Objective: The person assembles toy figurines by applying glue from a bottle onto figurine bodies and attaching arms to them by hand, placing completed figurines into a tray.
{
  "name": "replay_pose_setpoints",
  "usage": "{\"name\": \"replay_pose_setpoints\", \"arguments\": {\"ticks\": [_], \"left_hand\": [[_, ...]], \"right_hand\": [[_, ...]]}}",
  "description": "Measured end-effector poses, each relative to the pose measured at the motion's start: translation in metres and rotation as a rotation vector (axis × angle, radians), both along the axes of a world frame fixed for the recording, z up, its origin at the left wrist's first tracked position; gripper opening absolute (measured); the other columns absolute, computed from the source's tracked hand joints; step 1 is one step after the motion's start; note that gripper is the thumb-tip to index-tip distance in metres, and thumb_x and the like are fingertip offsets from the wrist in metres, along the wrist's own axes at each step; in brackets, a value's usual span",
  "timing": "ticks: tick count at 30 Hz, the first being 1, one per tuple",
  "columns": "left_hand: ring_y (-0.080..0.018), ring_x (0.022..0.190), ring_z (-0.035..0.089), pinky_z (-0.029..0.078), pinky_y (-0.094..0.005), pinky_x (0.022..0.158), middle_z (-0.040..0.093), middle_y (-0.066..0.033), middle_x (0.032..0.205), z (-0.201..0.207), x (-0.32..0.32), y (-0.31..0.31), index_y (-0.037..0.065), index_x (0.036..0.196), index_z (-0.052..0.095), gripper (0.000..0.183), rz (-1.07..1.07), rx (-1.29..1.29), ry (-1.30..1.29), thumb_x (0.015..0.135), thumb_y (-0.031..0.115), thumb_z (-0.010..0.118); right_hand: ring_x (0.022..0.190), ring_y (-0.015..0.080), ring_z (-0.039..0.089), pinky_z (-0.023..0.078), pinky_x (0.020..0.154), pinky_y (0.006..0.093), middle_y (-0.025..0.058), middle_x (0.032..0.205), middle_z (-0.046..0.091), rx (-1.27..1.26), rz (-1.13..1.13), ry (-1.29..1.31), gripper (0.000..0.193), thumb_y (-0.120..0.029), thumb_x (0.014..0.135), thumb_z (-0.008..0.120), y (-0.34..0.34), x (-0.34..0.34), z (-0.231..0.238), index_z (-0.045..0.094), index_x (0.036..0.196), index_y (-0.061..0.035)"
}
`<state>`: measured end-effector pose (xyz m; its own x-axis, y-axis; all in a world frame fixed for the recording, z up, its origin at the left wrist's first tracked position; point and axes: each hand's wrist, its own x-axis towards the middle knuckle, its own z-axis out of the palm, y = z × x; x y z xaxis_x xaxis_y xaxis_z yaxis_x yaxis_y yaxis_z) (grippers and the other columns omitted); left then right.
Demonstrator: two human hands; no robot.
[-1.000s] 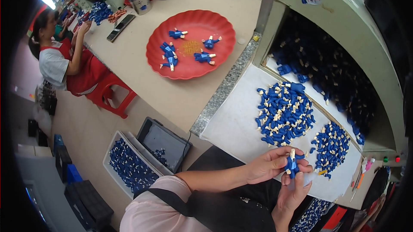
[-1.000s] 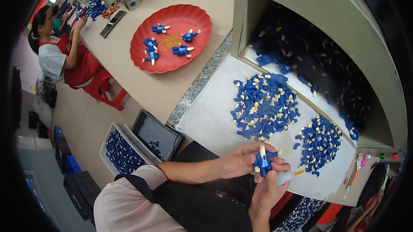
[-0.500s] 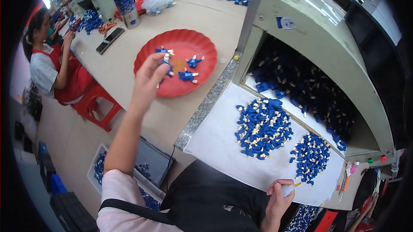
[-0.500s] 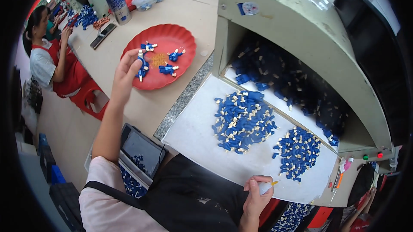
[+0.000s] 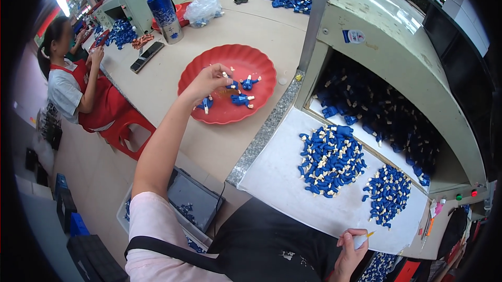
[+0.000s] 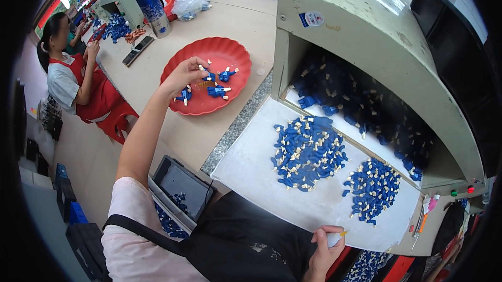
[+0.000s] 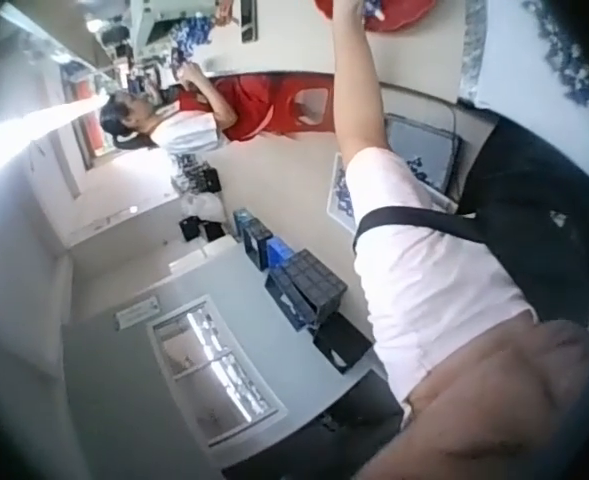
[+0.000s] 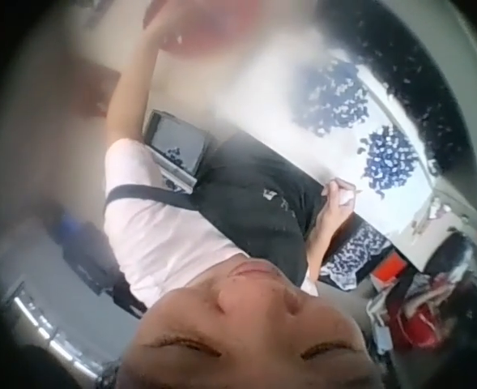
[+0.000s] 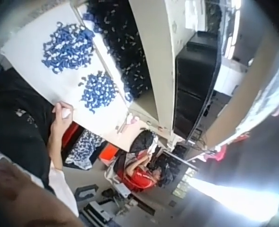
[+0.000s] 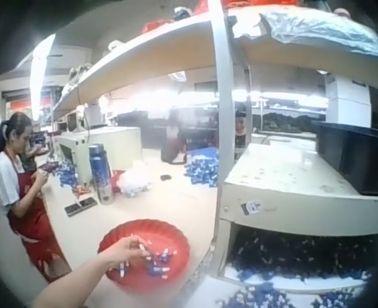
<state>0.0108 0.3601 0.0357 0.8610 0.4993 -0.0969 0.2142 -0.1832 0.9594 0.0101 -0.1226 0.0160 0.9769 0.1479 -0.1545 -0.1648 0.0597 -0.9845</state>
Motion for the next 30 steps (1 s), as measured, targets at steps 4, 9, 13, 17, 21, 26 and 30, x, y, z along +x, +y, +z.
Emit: {"name": "replay_pose_setpoints", "arguments": {"ticks": [4,9,13,17,21,26,30], "left_hand": [[-0.0130,0.085,0.055,0.045,-0.0244,0.069,0.057,-0.0080,0.092,0.005,-0.009,0.010,0.003,0.101,0.050,0.027,-0.031,0.344,0.119,0.075,0.006,0.057],[-0.0276,0.094,0.051,0.041,-0.0333,0.080,0.055,-0.0129,0.097,0.041,0.012,-0.095,0.002,0.097,0.054,0.026,0.061,1.057,-0.267,0.071,0.004,0.058],[-0.0253,0.090,0.054,0.042,-0.0327,0.078,0.057,-0.0099,0.093,0.031,0.050,-0.188,0.003,0.092,0.056,0.018,-0.411,0.908,-0.394,0.074,0.006,0.057],[-0.0246,0.083,0.055,0.043,-0.0332,0.071,0.058,-0.0091,0.084,0.008,0.113,-0.221,0.003,0.086,0.057,0.017,-0.399,1.058,-0.199,0.073,0.013,0.060],[-0.0245,0.076,0.056,0.044,-0.0338,0.067,0.058,-0.0097,0.077,0.006,0.127,-0.218,0.003,0.084,0.055,0.026,-0.424,1.003,0.017,0.070,0.022,0.065],[-0.0248,0.075,0.058,0.045,-0.0327,0.067,0.060,-0.0107,0.084,0.015,0.120,-0.234,0.004,0.089,0.053,0.027,-0.425,0.983,-0.070,0.069,0.018,0.066],[-0.0247,0.075,0.058,0.045,-0.0298,0.069,0.061,-0.0097,0.085,0.014,0.135,-0.241,0.006,0.099,0.055,0.031,-0.307,0.716,-0.336,0.070,0.015,0.064]], "right_hand": [[0.052,0.0114,0.046,0.037,0.049,0.0210,0.0087,0.066,0.051,0.011,0.035,0.032,0.010,0.001,0.073,0.055,0.007,0.001,0.004,0.048,0.080,0.0006],[0.057,0.0093,0.049,0.040,0.054,0.0190,0.0057,0.067,0.053,0.033,0.016,0.068,0.011,0.004,0.072,0.058,0.006,0.005,-0.003,0.050,0.080,0.0005],[0.057,0.0076,0.049,0.039,0.053,0.0183,0.0044,0.068,0.054,-0.008,0.098,0.032,0.009,0.003,0.073,0.059,0.002,0.008,-0.002,0.052,0.079,0.0004],[0.058,0.0077,0.050,0.040,0.053,0.0184,0.0053,0.070,0.056,0.030,0.092,0.008,0.010,0.001,0.073,0.060,-0.010,0.003,-0.001,0.053,0.081,0.0005],[0.059,0.0082,0.051,0.040,0.054,0.0184,0.0057,0.070,0.056,0.081,0.052,0.021,0.010,0.001,0.073,0.059,-0.022,0.000,-0.003,0.053,0.081,0.0005],[0.059,0.0070,0.050,0.040,0.054,0.0175,0.0046,0.071,0.055,0.081,0.050,0.031,0.010,0.001,0.073,0.059,-0.030,0.008,-0.013,0.053,0.081,0.0002],[0.061,0.0054,0.049,0.039,0.054,0.0166,0.0031,0.070,0.055,0.073,0.078,0.018,0.009,0.001,0.074,0.059,-0.026,0.015,-0.010,0.054,0.082,-0.0001]]}}
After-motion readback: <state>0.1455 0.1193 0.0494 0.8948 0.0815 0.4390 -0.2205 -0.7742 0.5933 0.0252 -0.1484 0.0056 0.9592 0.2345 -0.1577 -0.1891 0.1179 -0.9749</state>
